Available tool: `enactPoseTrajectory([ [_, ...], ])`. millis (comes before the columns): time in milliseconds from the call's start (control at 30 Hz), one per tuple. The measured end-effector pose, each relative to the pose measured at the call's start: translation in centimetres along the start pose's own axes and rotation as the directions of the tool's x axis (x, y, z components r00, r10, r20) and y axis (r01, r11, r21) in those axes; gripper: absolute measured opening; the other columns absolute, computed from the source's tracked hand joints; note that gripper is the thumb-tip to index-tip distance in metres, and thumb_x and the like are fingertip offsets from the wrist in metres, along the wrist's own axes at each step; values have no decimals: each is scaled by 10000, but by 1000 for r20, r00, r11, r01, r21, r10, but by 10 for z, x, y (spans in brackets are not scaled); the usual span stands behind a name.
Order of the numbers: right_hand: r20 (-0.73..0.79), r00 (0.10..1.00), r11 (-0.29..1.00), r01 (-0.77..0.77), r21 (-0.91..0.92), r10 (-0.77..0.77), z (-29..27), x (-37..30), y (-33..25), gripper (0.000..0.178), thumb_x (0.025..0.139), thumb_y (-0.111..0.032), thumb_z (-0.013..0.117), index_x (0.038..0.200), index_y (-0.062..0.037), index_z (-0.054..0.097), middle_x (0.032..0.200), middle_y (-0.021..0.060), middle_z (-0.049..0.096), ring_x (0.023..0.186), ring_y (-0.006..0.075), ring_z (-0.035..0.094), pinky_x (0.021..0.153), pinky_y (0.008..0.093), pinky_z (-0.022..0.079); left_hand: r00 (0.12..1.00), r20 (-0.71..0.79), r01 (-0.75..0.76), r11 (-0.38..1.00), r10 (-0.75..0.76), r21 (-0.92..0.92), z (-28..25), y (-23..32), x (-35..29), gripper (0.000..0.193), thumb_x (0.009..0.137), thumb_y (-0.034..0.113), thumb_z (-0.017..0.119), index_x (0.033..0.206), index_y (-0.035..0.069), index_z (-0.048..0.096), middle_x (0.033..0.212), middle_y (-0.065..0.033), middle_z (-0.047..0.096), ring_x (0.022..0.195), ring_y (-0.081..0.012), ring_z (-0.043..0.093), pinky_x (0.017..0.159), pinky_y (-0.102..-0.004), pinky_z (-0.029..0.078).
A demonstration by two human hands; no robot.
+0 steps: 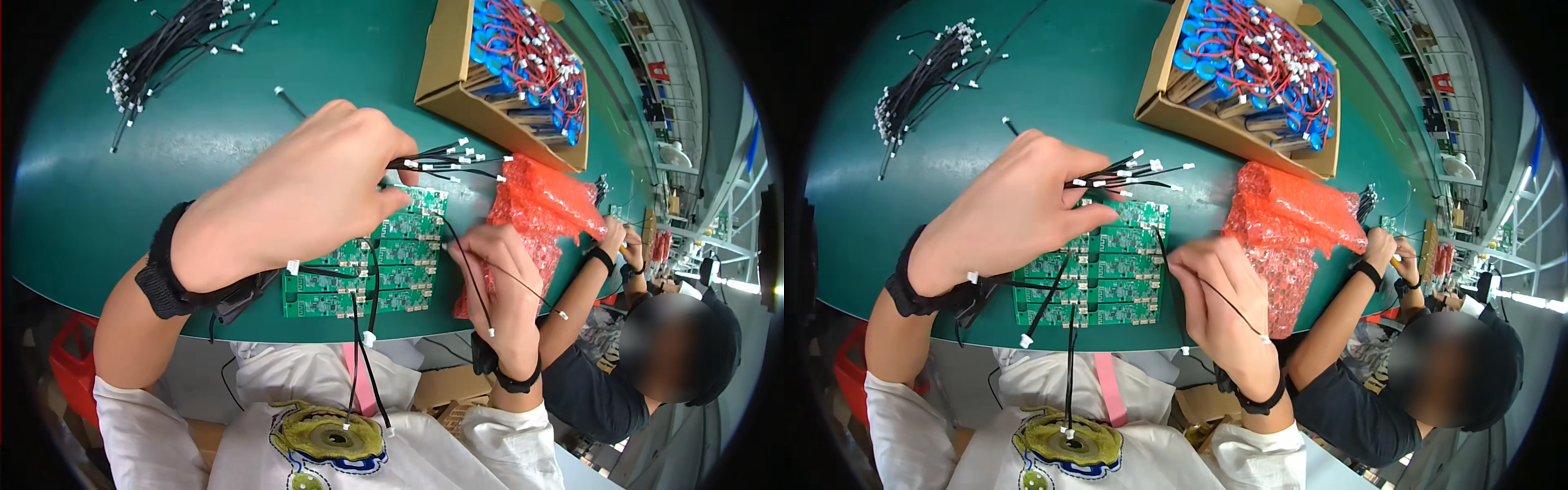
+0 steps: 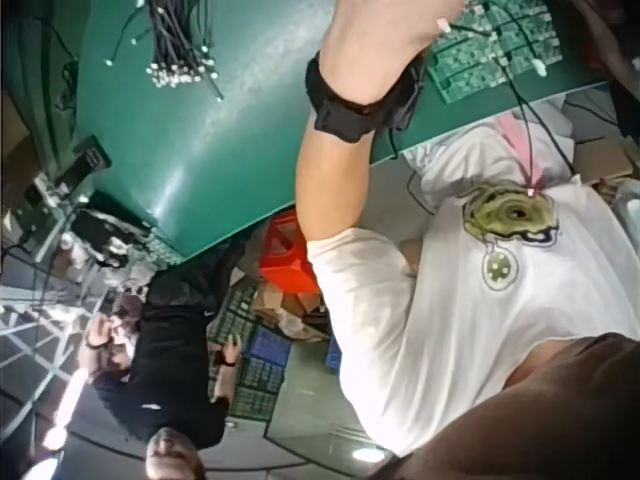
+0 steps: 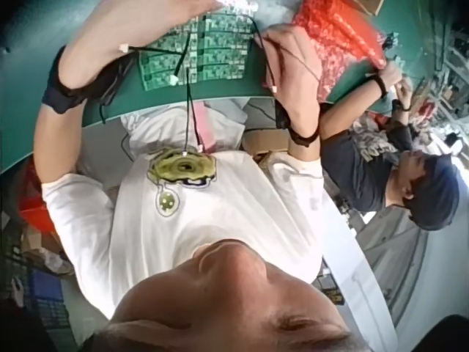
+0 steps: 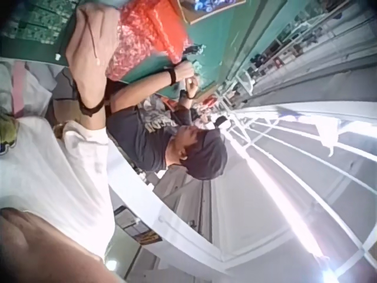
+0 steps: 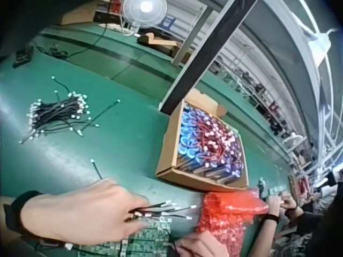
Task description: Assembling electronic components by connecting wires to circuit boards.
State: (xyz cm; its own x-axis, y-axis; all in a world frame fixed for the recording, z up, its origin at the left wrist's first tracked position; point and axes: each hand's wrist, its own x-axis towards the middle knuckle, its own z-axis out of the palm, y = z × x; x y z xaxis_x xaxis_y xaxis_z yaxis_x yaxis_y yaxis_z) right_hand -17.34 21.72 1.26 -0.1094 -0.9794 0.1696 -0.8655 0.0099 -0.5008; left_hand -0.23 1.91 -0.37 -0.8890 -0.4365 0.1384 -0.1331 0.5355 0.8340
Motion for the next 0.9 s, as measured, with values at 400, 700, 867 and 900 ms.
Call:
enactPoseTrajectory([
  [400, 132, 977, 967, 190, -168, -169, 5, 14, 0, 274, 771, 96, 752, 1015, 57, 633, 976, 144, 615, 833, 334, 622, 705, 426, 513, 999, 43, 26, 995, -30, 94, 11, -10, -7, 212, 815, 98, 760, 970, -38, 713, 839, -216, 664, 885, -408, 596, 866, -442, 480],
  [700, 162, 983, 966, 121, -227, -85, 11, 12, -3, 319, 751, 131, 727, 1044, 42, 638, 1041, 150, 620, 898, 335, 640, 754, 415, 530, 996, -59, -63, 989, 72, 137, 16, -18, -14, 232, 801, 54, 749, 1010, -46, 727, 969, -194, 681, 1014, -367, 611, 940, -432, 491],
  [867, 64, 990, 936, 140, -322, -126, 19, 9, -5, 267, 780, 138, 705, 1013, 19, 657, 981, 134, 633, 824, 296, 651, 732, 355, 534, 994, -70, -69, 989, 79, 131, 16, -19, -17, 267, 801, 39, 752, 1051, -52, 728, 1005, -170, 686, 1043, -353, 614, 957, -421, 494],
  [900, 66, 990, 936, 141, -322, -126, 19, 8, -4, 267, 780, 138, 705, 1013, 19, 657, 981, 134, 633, 824, 296, 651, 732, 355, 534, 993, -79, -81, 989, 91, 121, 17, -19, -17, 273, 800, 38, 754, 1056, -51, 727, 1014, -171, 685, 1046, -353, 612, 956, -421, 494],
])
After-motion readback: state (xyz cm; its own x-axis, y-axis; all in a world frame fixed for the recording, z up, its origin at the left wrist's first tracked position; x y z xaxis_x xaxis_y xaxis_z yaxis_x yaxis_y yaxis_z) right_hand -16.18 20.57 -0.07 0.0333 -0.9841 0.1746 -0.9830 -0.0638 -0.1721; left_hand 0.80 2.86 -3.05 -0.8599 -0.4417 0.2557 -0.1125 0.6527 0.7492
